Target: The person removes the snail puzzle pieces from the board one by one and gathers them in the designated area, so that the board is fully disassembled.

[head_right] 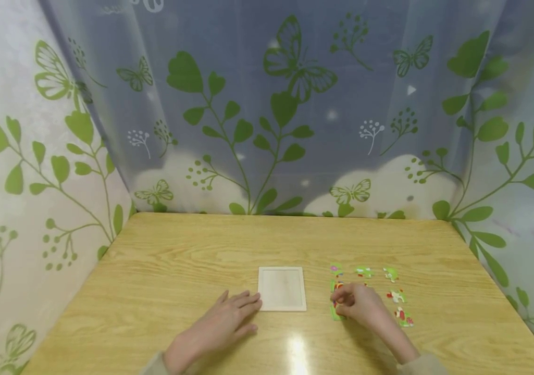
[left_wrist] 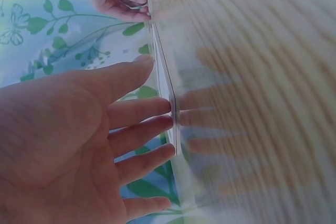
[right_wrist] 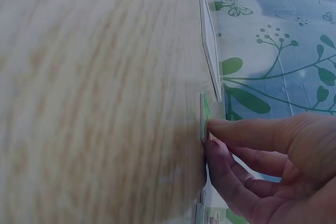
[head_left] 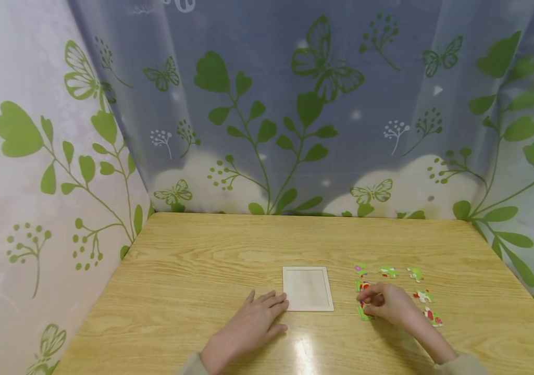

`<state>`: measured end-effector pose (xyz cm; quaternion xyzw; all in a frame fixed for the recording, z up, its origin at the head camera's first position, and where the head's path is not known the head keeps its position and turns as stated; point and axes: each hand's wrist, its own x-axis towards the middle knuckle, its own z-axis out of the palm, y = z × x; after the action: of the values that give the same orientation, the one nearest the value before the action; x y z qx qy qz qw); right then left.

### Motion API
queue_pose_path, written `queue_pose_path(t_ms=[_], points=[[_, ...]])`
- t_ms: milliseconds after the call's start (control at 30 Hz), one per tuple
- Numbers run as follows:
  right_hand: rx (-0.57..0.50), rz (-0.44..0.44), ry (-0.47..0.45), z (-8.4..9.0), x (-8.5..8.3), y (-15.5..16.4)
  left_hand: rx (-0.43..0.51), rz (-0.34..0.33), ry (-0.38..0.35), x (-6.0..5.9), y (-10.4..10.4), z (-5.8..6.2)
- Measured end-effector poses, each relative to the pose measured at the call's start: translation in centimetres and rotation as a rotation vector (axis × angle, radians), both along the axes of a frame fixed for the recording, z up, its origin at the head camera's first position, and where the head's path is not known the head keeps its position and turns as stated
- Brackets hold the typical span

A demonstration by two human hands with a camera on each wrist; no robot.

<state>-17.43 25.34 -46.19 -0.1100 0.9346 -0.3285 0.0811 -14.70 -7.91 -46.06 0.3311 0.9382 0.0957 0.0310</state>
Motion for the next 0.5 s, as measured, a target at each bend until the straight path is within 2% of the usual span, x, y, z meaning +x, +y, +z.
queue_pose_path(t_ms=[200,267,367,500], points=[[-0.026,-0.041,-0.004,0.3,0.2,-0.2,0.028,-0.009,0.002,-0.2,-0.2,0.0],[-0.028,-0.055,0.024,0.5,0.0,-0.2,0.049,-0.008,0.001,-0.4,-0.3,0.1],[-0.014,-0.064,0.112,1.1,-0.5,-0.2,0.072,-0.009,0.040,-1.1,-0.6,0.1],[0.020,-0.053,0.251,2.1,-1.4,-0.2,0.077,0.015,0.107,-2.5,-1.4,0.6]])
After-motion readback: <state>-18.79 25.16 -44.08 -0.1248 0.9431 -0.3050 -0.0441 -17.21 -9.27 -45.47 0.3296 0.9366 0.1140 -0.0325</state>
